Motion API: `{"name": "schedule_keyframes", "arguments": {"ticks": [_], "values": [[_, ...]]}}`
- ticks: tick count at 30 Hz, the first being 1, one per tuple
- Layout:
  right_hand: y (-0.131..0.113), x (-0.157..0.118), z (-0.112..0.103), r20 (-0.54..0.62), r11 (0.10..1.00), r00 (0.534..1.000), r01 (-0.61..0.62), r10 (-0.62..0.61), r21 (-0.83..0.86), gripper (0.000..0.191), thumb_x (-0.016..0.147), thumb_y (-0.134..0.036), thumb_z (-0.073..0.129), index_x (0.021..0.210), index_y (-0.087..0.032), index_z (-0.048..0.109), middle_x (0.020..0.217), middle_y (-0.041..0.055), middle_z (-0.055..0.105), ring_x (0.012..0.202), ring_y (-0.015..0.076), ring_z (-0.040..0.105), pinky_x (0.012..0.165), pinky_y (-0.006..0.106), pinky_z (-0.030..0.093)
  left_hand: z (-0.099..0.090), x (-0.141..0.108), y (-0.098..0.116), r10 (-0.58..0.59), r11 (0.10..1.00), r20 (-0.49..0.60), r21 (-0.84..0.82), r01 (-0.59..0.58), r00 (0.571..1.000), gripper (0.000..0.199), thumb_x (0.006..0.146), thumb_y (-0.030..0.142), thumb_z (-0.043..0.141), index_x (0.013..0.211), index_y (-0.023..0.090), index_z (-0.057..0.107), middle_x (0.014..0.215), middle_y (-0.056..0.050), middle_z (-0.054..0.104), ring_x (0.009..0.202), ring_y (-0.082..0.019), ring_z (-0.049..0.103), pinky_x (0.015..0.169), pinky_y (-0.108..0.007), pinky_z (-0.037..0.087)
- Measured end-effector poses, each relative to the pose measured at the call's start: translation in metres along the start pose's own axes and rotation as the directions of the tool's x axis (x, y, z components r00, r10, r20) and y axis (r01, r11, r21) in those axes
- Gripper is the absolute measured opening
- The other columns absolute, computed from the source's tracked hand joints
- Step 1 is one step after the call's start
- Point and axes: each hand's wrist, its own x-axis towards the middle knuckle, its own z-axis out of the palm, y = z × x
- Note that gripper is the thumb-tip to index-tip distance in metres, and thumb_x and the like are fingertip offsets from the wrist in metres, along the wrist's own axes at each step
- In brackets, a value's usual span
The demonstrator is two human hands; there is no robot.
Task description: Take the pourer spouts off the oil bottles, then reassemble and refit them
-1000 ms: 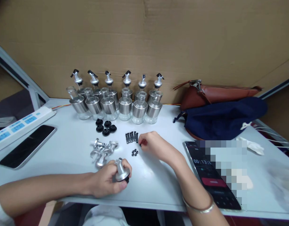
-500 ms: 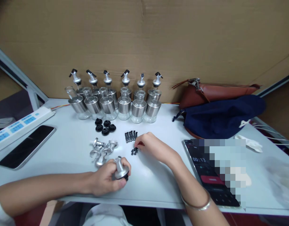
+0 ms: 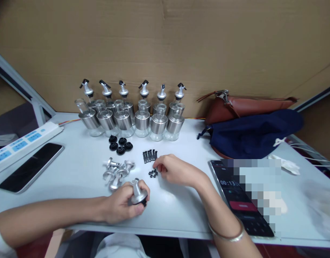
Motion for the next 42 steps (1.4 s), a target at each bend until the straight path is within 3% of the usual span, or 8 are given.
{"name": "schedule_keyframes", "arguments": {"ticks": [7, 11, 17, 20, 32, 39, 42], "values": [[0.002, 0.007, 0.010, -0.041, 0.999, 0.999, 0.025, -0.024, 0.037, 0.030, 0.070, 0.003, 0.053, 0.090, -0.013, 0.068, 0.080, 0.0028, 0.065, 0.071, 0.0162, 0.060, 0.065, 0.024, 0.045, -0.001, 0.000, 0.002, -0.013, 1.000, 0.009, 0.003, 0.013, 1.000, 0.027, 0.084, 0.042, 0.050, 0.078, 0.017, 0.044, 0.069, 0.003, 0.038, 0.057, -0.010, 0.037, 0.056, -0.023, 0.034], [-0.003, 0.004, 0.008, -0.004, 0.999, 1.000, 0.027, -0.027, 0.019, 0.035, 0.067, 0.008, 0.050, 0.089, -0.013, 0.066, 0.080, 0.0018, 0.062, 0.070, 0.0151, 0.058, 0.065, 0.024, 0.044, -0.001, 0.000, 0.003, -0.007, 1.000, 0.003, 0.026, 0.007, 1.000, 0.027, 0.083, 0.041, 0.050, 0.074, 0.018, 0.041, 0.069, 0.002, 0.039, 0.058, -0.010, 0.037, 0.057, -0.023, 0.034], [-0.004, 0.001, 0.004, 0.030, 0.988, 0.989, 0.145, -0.147, 0.046, 0.045, 0.069, 0.007, 0.060, 0.107, -0.018, 0.064, 0.104, 0.0049, 0.053, 0.095, 0.0189, 0.056, 0.087, 0.030, 0.044, -0.001, 0.002, 0.005, -0.013, 0.999, 0.000, 0.043, 0.013, 1.000, 0.028, 0.082, 0.043, 0.049, 0.075, 0.017, 0.043, 0.066, 0.003, 0.038, 0.057, -0.010, 0.036, 0.055, -0.023, 0.033], [-0.005, 0.002, 0.007, 0.065, 0.975, 0.975, 0.207, -0.212, 0.076, 0.048, 0.070, 0.010, 0.058, 0.107, -0.020, 0.067, 0.106, 0.0045, 0.052, 0.100, 0.0181, 0.054, 0.092, 0.031, 0.041, -0.001, 0.002, 0.007, -0.019, 0.999, -0.004, 0.038, 0.019, 1.000, 0.027, 0.082, 0.042, 0.050, 0.076, 0.017, 0.044, 0.066, 0.003, 0.039, 0.057, -0.010, 0.037, 0.056, -0.023, 0.034], [-0.009, 0.004, 0.006, 0.060, 0.989, 0.988, 0.138, -0.141, 0.045, 0.033, 0.070, 0.010, 0.060, 0.093, -0.013, 0.068, 0.096, 0.0060, 0.059, 0.089, 0.0193, 0.058, 0.082, 0.030, 0.045, -0.001, 0.001, 0.004, 0.000, 0.999, 0.006, 0.040, -0.001, 1.000, 0.029, 0.085, 0.044, 0.048, 0.076, 0.018, 0.042, 0.066, 0.003, 0.038, 0.057, -0.010, 0.036, 0.056, -0.023, 0.033], [-0.004, 0.001, 0.003, 0.067, 0.990, 0.988, 0.133, -0.136, 0.041, 0.044, 0.066, 0.009, 0.058, 0.102, -0.016, 0.064, 0.104, 0.0063, 0.057, 0.097, 0.0207, 0.056, 0.088, 0.033, 0.045, -0.001, 0.001, 0.004, -0.011, 0.999, 0.009, 0.051, 0.010, 1.000, 0.028, 0.083, 0.043, 0.049, 0.076, 0.017, 0.042, 0.068, 0.003, 0.038, 0.059, -0.011, 0.037, 0.058, -0.023, 0.035], [-0.001, 0.000, 0.002, 0.047, 0.991, 0.990, 0.127, -0.129, 0.044, 0.044, 0.067, 0.010, 0.051, 0.100, -0.015, 0.065, 0.102, 0.0064, 0.058, 0.091, 0.0185, 0.058, 0.083, 0.031, 0.046, -0.001, 0.001, 0.002, -0.024, 0.998, 0.017, 0.052, 0.023, 1.000, 0.029, 0.083, 0.044, 0.050, 0.077, 0.017, 0.043, 0.069, 0.002, 0.039, 0.059, -0.010, 0.037, 0.058, -0.024, 0.035]]}}
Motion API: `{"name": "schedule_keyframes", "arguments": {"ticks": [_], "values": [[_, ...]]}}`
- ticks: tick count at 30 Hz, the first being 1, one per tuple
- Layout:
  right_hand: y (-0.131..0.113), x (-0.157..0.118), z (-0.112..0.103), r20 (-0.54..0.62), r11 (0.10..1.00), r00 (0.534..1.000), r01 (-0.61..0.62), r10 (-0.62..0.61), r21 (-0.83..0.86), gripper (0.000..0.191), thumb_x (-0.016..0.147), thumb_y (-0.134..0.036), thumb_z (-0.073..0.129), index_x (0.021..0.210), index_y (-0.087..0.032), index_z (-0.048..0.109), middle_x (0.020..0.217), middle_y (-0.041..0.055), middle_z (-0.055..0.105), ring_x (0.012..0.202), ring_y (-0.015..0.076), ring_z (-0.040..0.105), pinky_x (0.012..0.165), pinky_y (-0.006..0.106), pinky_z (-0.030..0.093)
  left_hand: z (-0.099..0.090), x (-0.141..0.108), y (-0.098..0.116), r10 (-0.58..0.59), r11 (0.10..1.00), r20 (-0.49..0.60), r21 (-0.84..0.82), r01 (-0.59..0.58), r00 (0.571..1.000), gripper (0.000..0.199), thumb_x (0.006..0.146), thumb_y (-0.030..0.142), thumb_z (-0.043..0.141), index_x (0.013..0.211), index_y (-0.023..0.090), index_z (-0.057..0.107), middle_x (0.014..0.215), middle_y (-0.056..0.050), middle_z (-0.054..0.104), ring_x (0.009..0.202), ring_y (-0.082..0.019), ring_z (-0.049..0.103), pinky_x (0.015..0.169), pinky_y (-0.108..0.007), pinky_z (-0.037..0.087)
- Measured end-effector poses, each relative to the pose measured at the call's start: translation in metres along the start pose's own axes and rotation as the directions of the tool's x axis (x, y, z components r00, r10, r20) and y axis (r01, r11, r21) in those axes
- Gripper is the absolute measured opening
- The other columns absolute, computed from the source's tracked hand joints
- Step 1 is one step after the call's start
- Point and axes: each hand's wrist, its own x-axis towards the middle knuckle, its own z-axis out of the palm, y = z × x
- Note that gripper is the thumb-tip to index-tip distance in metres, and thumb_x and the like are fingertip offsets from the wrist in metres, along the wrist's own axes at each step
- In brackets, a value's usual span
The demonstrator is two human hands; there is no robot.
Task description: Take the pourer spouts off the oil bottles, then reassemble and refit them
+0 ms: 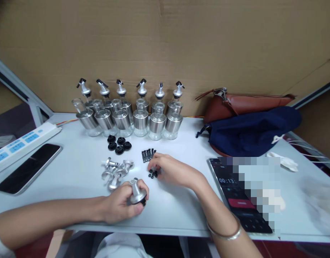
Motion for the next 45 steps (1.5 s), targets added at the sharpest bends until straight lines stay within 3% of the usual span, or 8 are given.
{"name": "schedule_keyframes", "arguments": {"ticks": [16, 25, 32, 38, 45], "values": [[-0.0020, 0.0027, 0.0010, -0.012, 1.000, 1.000, -0.025, 0.025, 0.012, 0.038, 0.068, 0.009, 0.057, 0.096, -0.014, 0.065, 0.099, 0.0056, 0.060, 0.090, 0.0190, 0.058, 0.081, 0.031, 0.046, 0.0003, 0.0000, -0.0004, 0.013, 1.000, -0.007, -0.020, -0.013, 1.000, 0.025, 0.083, 0.041, 0.051, 0.078, 0.017, 0.043, 0.069, 0.003, 0.038, 0.058, -0.010, 0.036, 0.057, -0.023, 0.034], [-0.0038, 0.0049, 0.0070, 0.021, 0.997, 0.997, 0.080, -0.080, -0.016, 0.025, 0.074, 0.002, 0.068, 0.089, -0.018, 0.069, 0.099, 0.0044, 0.056, 0.097, 0.0202, 0.054, 0.087, 0.031, 0.043, -0.0007, 0.0014, 0.0030, 0.021, 1.000, -0.002, -0.003, -0.021, 1.000, 0.031, 0.084, 0.044, 0.049, 0.071, 0.018, 0.038, 0.065, 0.003, 0.036, 0.056, -0.010, 0.035, 0.056, -0.024, 0.033], [-0.0046, 0.0016, 0.0020, 0.039, 0.999, 0.999, 0.037, -0.038, 0.009, 0.034, 0.068, 0.009, 0.062, 0.090, -0.017, 0.067, 0.095, 0.0033, 0.057, 0.091, 0.0189, 0.056, 0.084, 0.030, 0.043, 0.0000, 0.0013, 0.0021, 0.015, 1.000, -0.005, -0.003, -0.015, 1.000, 0.029, 0.083, 0.043, 0.049, 0.073, 0.018, 0.040, 0.066, 0.003, 0.037, 0.057, -0.010, 0.036, 0.057, -0.024, 0.034], [-0.0008, -0.0026, 0.0000, 0.013, 1.000, 1.000, 0.007, -0.007, -0.001, 0.052, 0.064, 0.009, 0.052, 0.107, -0.020, 0.059, 0.098, 0.0025, 0.053, 0.091, 0.0175, 0.054, 0.082, 0.029, 0.044, -0.0002, 0.0006, 0.0011, 0.006, 1.000, -0.007, -0.008, -0.006, 1.000, 0.026, 0.083, 0.041, 0.051, 0.078, 0.017, 0.043, 0.068, 0.003, 0.038, 0.058, -0.010, 0.036, 0.057, -0.023, 0.034], [-0.0001, 0.0003, 0.0003, -0.002, 0.999, 1.000, -0.014, 0.014, -0.047, 0.046, 0.066, 0.007, 0.049, 0.101, -0.018, 0.063, 0.080, -0.0012, 0.054, 0.073, 0.0143, 0.052, 0.069, 0.025, 0.043, -0.0011, 0.0009, 0.0023, -0.006, 1.000, 0.005, 0.024, 0.006, 1.000, 0.030, 0.082, 0.045, 0.049, 0.073, 0.018, 0.040, 0.066, 0.003, 0.037, 0.057, -0.010, 0.036, 0.057, -0.024, 0.035]]}}
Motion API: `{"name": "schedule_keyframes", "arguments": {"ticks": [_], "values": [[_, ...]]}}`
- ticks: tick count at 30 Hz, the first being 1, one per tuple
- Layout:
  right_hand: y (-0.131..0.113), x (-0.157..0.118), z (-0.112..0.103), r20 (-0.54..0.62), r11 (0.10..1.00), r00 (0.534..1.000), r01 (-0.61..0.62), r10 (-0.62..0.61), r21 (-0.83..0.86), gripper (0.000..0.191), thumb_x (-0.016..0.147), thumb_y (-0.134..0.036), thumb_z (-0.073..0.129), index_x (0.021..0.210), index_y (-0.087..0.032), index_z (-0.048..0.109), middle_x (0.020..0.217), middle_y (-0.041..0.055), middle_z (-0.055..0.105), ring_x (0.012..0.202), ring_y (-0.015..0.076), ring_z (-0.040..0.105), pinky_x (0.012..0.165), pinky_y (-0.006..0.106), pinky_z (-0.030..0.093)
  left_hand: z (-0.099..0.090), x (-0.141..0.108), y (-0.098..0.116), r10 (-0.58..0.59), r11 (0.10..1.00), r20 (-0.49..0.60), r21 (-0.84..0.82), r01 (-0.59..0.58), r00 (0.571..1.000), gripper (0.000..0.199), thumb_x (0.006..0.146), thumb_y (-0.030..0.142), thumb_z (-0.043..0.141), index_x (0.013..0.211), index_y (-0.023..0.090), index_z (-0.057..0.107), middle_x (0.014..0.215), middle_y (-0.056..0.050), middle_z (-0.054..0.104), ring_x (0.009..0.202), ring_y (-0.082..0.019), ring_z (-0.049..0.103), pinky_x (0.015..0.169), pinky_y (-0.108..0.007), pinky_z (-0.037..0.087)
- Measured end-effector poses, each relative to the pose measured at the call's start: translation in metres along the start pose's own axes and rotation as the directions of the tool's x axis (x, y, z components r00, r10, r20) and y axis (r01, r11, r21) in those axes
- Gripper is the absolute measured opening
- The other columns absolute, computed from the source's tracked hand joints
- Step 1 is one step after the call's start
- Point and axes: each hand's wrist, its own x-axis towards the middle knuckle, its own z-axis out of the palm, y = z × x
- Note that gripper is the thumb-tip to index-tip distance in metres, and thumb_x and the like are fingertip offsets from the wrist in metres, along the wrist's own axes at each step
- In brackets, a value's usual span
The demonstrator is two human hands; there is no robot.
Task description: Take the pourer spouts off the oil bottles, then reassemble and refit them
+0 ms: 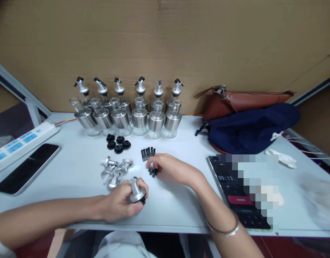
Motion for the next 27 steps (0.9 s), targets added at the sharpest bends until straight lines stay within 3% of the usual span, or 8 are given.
{"name": "schedule_keyframes", "arguments": {"ticks": [5, 10, 14, 20, 24, 27], "values": [[-0.001, 0.002, 0.001, 0.004, 0.999, 1.000, 0.004, -0.004, 0.033, 0.045, 0.067, 0.010, 0.046, 0.097, -0.016, 0.067, 0.090, 0.0022, 0.060, 0.075, 0.0143, 0.056, 0.068, 0.024, 0.044, 0.001, -0.001, 0.000, -0.005, 1.000, -0.003, -0.012, 0.004, 1.000, 0.027, 0.082, 0.043, 0.050, 0.077, 0.017, 0.043, 0.067, 0.003, 0.038, 0.057, -0.010, 0.037, 0.056, -0.024, 0.034], [-0.004, 0.000, 0.000, 0.018, 0.999, 0.999, -0.043, 0.042, 0.030, 0.044, 0.068, 0.010, 0.053, 0.100, -0.016, 0.067, 0.095, 0.0035, 0.056, 0.078, 0.0154, 0.057, 0.073, 0.027, 0.045, 0.001, 0.000, -0.001, -0.007, 1.000, -0.007, -0.024, 0.007, 1.000, 0.027, 0.082, 0.043, 0.050, 0.079, 0.017, 0.045, 0.069, 0.002, 0.039, 0.058, -0.011, 0.038, 0.057, -0.024, 0.034], [-0.006, 0.000, 0.001, 0.021, 1.000, 1.000, 0.002, -0.003, 0.026, 0.041, 0.068, 0.008, 0.064, 0.100, -0.019, 0.068, 0.100, 0.0041, 0.053, 0.092, 0.0192, 0.056, 0.085, 0.030, 0.044, 0.001, 0.000, 0.000, 0.011, 1.000, -0.015, -0.029, -0.011, 1.000, 0.024, 0.082, 0.040, 0.051, 0.077, 0.017, 0.044, 0.068, 0.002, 0.039, 0.058, -0.011, 0.038, 0.057, -0.023, 0.034], [-0.004, 0.001, 0.004, 0.024, 0.998, 0.999, 0.047, -0.048, 0.048, 0.029, 0.072, 0.001, 0.070, 0.093, -0.018, 0.069, 0.100, 0.0043, 0.053, 0.096, 0.0197, 0.054, 0.087, 0.031, 0.043, 0.001, 0.000, 0.000, 0.015, 0.999, -0.025, -0.033, -0.016, 1.000, 0.026, 0.082, 0.041, 0.051, 0.076, 0.017, 0.044, 0.067, 0.002, 0.039, 0.057, -0.010, 0.037, 0.057, -0.023, 0.035], [-0.012, 0.000, -0.001, -0.098, 0.977, 0.986, 0.150, -0.136, 0.153, 0.011, 0.088, -0.015, 0.059, 0.095, -0.017, 0.066, 0.098, 0.0054, 0.056, 0.089, 0.0182, 0.055, 0.084, 0.031, 0.043, 0.002, -0.001, -0.004, -0.030, 0.997, 0.004, -0.075, 0.030, 1.000, 0.031, 0.084, 0.046, 0.047, 0.075, 0.017, 0.044, 0.065, 0.002, 0.043, 0.055, -0.010, 0.038, 0.056, -0.023, 0.037], [-0.021, -0.001, -0.004, -0.196, 0.912, 0.957, 0.269, -0.216, 0.309, 0.022, 0.097, -0.026, 0.044, 0.089, -0.016, 0.062, 0.086, 0.0043, 0.059, 0.079, 0.0164, 0.055, 0.075, 0.029, 0.043, 0.002, 0.000, -0.007, -0.014, 0.991, -0.012, -0.136, 0.012, 1.000, 0.038, 0.085, 0.054, 0.045, 0.074, 0.017, 0.042, 0.060, 0.003, 0.043, 0.054, -0.011, 0.037, 0.055, -0.023, 0.037]]}}
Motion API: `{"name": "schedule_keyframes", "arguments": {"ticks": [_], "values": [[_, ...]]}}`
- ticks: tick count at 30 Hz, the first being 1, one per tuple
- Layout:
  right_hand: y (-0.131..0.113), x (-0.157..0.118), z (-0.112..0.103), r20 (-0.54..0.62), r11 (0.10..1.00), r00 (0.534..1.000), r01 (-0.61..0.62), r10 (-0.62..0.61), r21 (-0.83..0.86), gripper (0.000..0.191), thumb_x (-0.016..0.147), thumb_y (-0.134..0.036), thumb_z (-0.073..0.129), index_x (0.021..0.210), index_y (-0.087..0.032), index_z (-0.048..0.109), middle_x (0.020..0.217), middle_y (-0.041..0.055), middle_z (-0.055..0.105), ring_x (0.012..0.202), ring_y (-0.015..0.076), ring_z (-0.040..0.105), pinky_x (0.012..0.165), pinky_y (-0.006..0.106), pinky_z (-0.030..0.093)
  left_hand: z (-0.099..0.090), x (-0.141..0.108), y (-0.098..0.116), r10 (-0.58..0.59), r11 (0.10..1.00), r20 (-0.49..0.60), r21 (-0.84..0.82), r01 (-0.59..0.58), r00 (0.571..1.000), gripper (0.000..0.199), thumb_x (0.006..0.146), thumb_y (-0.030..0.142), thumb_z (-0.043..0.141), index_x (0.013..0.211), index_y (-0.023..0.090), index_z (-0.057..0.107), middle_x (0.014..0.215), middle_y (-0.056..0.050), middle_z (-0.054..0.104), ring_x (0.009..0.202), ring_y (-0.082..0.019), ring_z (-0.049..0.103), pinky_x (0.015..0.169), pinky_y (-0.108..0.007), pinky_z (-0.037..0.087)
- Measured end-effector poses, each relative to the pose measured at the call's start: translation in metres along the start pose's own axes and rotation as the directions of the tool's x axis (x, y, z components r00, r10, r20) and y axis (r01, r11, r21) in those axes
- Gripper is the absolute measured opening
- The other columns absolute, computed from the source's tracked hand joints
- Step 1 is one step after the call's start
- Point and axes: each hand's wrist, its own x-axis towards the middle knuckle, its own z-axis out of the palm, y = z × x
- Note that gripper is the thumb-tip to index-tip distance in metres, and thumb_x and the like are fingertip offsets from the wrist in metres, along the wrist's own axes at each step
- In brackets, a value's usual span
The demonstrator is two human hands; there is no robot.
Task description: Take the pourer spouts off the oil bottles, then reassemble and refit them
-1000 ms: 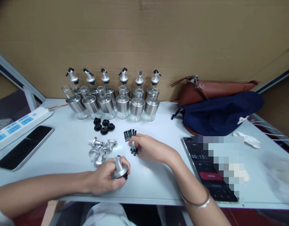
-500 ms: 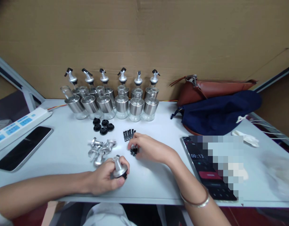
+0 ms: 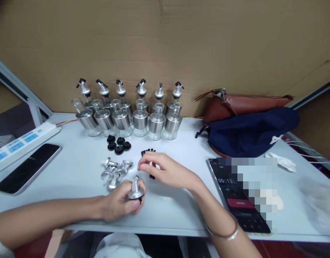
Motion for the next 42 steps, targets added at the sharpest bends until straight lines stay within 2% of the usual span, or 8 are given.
{"name": "schedule_keyframes", "arguments": {"ticks": [9, 15, 24, 31, 34, 37, 40, 42], "values": [[-0.006, 0.001, 0.007, 0.048, 0.985, 0.999, 0.017, -0.025, 0.173, 0.020, 0.089, -0.035, 0.059, 0.080, -0.018, 0.057, 0.073, -0.0009, 0.056, 0.065, 0.0123, 0.047, 0.061, 0.024, 0.040, 0.003, 0.002, 0.002, -0.090, 0.995, -0.056, -0.047, 0.087, 0.994, 0.036, 0.078, 0.045, 0.056, 0.065, 0.019, 0.035, 0.056, 0.006, 0.034, 0.051, -0.008, 0.031, 0.048, -0.021, 0.027], [-0.010, -0.006, 0.002, -0.220, 0.979, 0.975, 0.075, -0.032, 0.191, 0.028, 0.090, -0.043, 0.055, 0.077, -0.019, 0.048, 0.069, -0.0010, 0.050, 0.062, 0.0130, 0.045, 0.057, 0.024, 0.038, -0.002, 0.007, 0.029, -0.208, 0.970, -0.176, -0.163, 0.180, 0.962, 0.029, 0.080, 0.044, 0.053, 0.082, 0.018, 0.042, 0.064, 0.005, 0.041, 0.051, -0.007, 0.039, 0.049, -0.020, 0.033], [-0.015, -0.002, 0.025, -0.380, 0.943, 0.874, 0.214, -0.302, -0.256, 0.042, 0.098, -0.033, 0.041, 0.058, -0.019, 0.035, 0.051, -0.0061, 0.032, 0.045, 0.0081, 0.032, 0.048, 0.022, 0.025, -0.030, 0.008, 0.062, 0.178, 0.711, -0.120, 0.702, -0.043, 0.977, 0.015, 0.085, 0.024, 0.042, 0.071, 0.019, 0.042, 0.055, 0.005, 0.048, 0.045, -0.009, 0.039, 0.048, -0.023, 0.029], [-0.019, -0.001, 0.039, -0.451, 0.975, 0.867, 0.221, -0.210, -0.028, 0.048, 0.101, -0.046, 0.034, 0.061, -0.020, 0.036, 0.052, -0.0057, 0.034, 0.046, 0.0089, 0.033, 0.046, 0.022, 0.028, -0.031, 0.014, 0.047, 0.677, 0.318, -0.029, 0.913, -0.256, 0.736, 0.022, 0.087, 0.021, 0.031, 0.066, 0.021, 0.038, 0.048, 0.005, 0.047, 0.037, -0.010, 0.039, 0.041, -0.027, 0.027], [-0.019, 0.000, 0.044, -0.504, 0.942, 0.805, 0.330, -0.312, -0.055, 0.043, 0.101, -0.043, 0.037, 0.065, -0.020, 0.038, 0.056, -0.0054, 0.036, 0.048, 0.0091, 0.034, 0.047, 0.022, 0.028, -0.036, 0.014, 0.050, 0.655, 0.390, -0.013, 0.863, -0.323, 0.756, 0.019, 0.084, 0.021, 0.031, 0.065, 0.021, 0.033, 0.047, 0.006, 0.040, 0.037, -0.009, 0.032, 0.042, -0.027, 0.024], [-0.019, 0.002, 0.044, -0.497, 0.905, 0.763, 0.403, -0.413, -0.133, 0.038, 0.102, -0.040, 0.036, 0.069, -0.020, 0.040, 0.060, -0.0041, 0.038, 0.052, 0.0102, 0.036, 0.049, 0.022, 0.031, -0.040, 0.011, 0.057, 0.456, 0.645, -0.045, 0.705, -0.295, 0.889, 0.018, 0.082, 0.025, 0.033, 0.065, 0.021, 0.031, 0.049, 0.007, 0.030, 0.042, -0.009, 0.026, 0.045, -0.026, 0.023], [-0.020, 0.002, 0.039, -0.435, 0.836, 0.715, 0.445, -0.548, -0.321, 0.035, 0.103, -0.038, 0.034, 0.074, -0.021, 0.041, 0.060, -0.0025, 0.041, 0.054, 0.0120, 0.038, 0.051, 0.025, 0.033, -0.041, 0.007, 0.068, 0.058, 0.962, 0.009, 0.267, -0.058, 0.998, 0.028, 0.086, 0.036, 0.032, 0.063, 0.020, 0.033, 0.052, 0.006, 0.029, 0.047, -0.009, 0.028, 0.048, -0.024, 0.026], [-0.022, 0.000, 0.035, -0.348, 0.741, 0.676, 0.460, -0.650, -0.489, 0.031, 0.103, -0.036, 0.033, 0.078, -0.021, 0.044, 0.060, -0.0005, 0.046, 0.055, 0.0134, 0.041, 0.052, 0.027, 0.034, -0.040, 0.004, 0.075, -0.156, 0.981, 0.142, -0.090, 0.170, 0.977, 0.034, 0.085, 0.041, 0.033, 0.059, 0.021, 0.031, 0.048, 0.007, 0.029, 0.043, -0.008, 0.025, 0.044, -0.023, 0.023]]}}
